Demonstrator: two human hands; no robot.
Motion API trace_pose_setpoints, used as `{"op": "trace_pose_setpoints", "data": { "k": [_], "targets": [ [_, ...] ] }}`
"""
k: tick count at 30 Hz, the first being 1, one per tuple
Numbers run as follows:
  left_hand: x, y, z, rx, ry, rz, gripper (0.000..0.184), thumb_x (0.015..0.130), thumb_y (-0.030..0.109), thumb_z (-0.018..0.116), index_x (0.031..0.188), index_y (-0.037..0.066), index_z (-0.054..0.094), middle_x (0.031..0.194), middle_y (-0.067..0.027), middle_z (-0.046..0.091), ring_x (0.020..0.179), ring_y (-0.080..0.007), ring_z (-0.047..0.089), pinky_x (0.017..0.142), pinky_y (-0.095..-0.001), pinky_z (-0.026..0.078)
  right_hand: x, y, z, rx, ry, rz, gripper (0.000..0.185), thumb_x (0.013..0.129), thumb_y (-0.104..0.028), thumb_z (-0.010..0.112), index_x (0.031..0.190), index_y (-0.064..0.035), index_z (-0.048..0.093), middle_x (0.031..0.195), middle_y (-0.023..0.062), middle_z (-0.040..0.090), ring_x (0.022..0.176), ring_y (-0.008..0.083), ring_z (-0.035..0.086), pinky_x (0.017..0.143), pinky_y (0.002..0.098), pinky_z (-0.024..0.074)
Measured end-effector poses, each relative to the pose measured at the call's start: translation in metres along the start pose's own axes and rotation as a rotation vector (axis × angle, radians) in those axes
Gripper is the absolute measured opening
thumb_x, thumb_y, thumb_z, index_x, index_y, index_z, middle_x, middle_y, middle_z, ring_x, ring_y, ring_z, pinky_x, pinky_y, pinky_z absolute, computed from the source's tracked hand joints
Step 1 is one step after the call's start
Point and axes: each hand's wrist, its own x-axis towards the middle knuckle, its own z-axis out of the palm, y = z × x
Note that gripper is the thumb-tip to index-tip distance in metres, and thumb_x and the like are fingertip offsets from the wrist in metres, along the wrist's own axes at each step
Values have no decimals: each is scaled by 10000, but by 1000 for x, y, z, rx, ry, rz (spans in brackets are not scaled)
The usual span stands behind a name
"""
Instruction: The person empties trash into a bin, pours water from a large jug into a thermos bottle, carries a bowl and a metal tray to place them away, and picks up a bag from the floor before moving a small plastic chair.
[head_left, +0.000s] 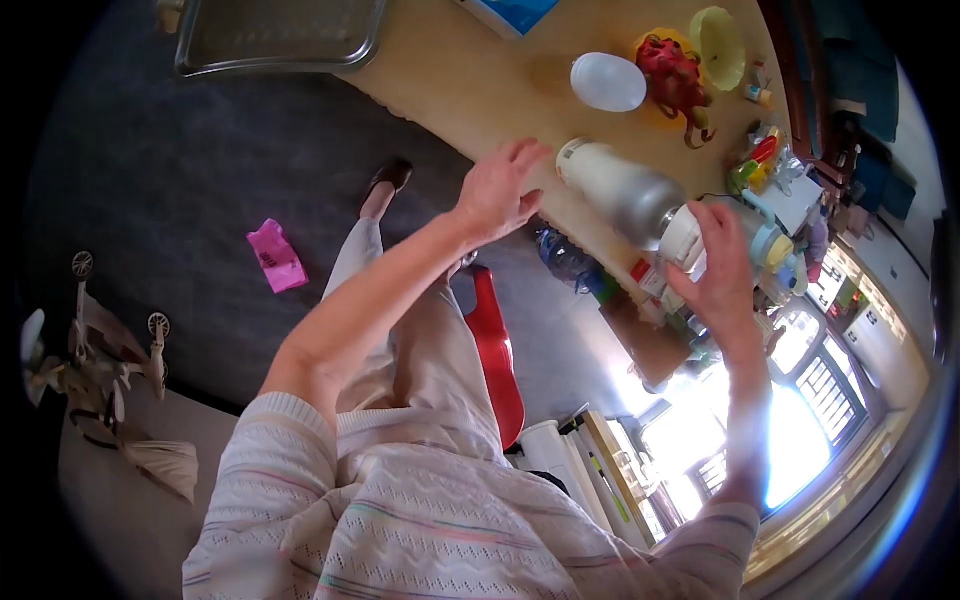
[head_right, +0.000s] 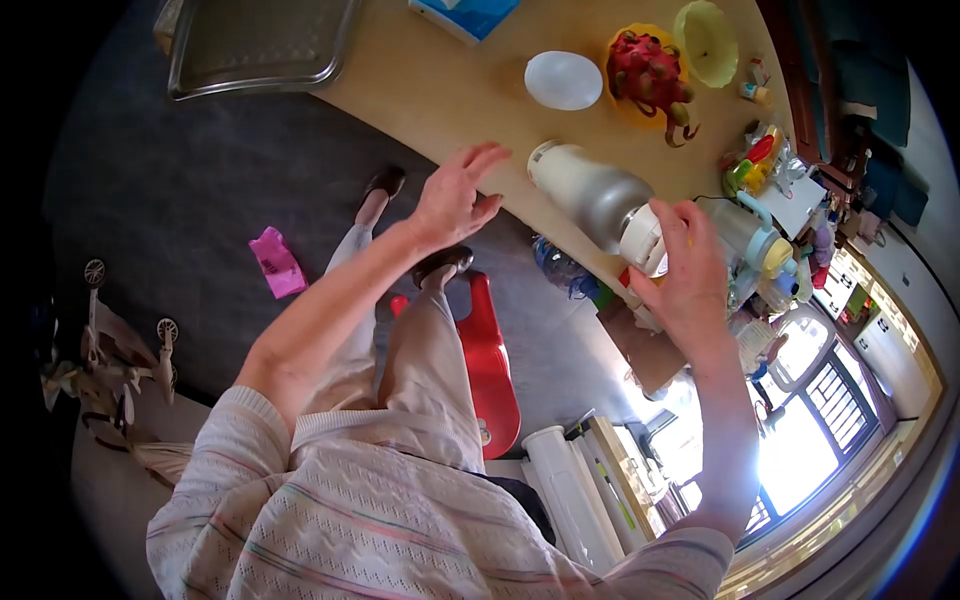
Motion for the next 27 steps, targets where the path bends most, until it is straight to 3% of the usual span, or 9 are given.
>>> {"op": "trace_pose_setpoints", "data": {
  "k": [5,10,16,19,20,23,24,27],
  "targets": [
    [28,11,3,6,-88,264,639,637,116,703,1219,123,437,1211,-123,464,1111,-317,445,932,-398,391,4,-4,-2,-90,-23,-52,640,574,-106,701,1170,-114,467,1068,124,464,959,304,484,796,396,422],
    [58,47,21,44,-142,464,795,542,238,788,1237,116,421,1214,-120,461,1111,-328,444,929,-421,388,6,-4,0,-255,-13,-204,639,550,-101,709,1151,-119,492,1052,126,481,955,306,483,798,385,424],
    [72,69,45,-44,-159,549,840,445,304,824,1166,72,460,1047,-131,564,1020,-315,521,871,-385,421,5,3,6,-369,43,-303,592,573,-149,710,1129,-112,508,1046,123,496,947,296,507,788,371,438],
    [68,70,49,-123,-137,529,795,449,277,825,1127,52,477,986,-138,584,975,-312,546,841,-374,435,6,3,8,-272,5,-197,528,630,-194,682,1121,-101,508,1006,133,524,918,293,540,779,369,445],
    [68,70,48,-121,-161,521,794,456,268,824,1138,54,478,1026,-139,582,981,-311,551,842,-368,441,7,11,14,-271,107,-274,499,690,-310,638,1109,-71,508,902,157,567,840,311,580,737,376,463],
    [70,67,53,-119,-134,503,881,418,343,837,1181,83,482,1065,-116,595,1016,-286,554,853,-341,434,18,15,18,-258,38,14,577,722,-439,583,1118,-28,497,849,180,596,784,316,607,698,370,477],
    [70,70,51,-96,-173,464,904,408,345,841,1195,88,478,1073,-113,594,1024,-284,551,871,-334,423,21,13,19,-175,31,132,711,726,-551,533,1160,9,466,847,195,616,748,322,622,683,372,488],
    [70,72,47,-72,-202,463,919,403,350,843,1204,92,474,1071,-112,595,1027,-281,549,873,-335,423,15,-7,2,90,-144,412,810,716,-614,511,1215,16,416,926,200,614,773,317,629,711,367,496]
  ]
}}
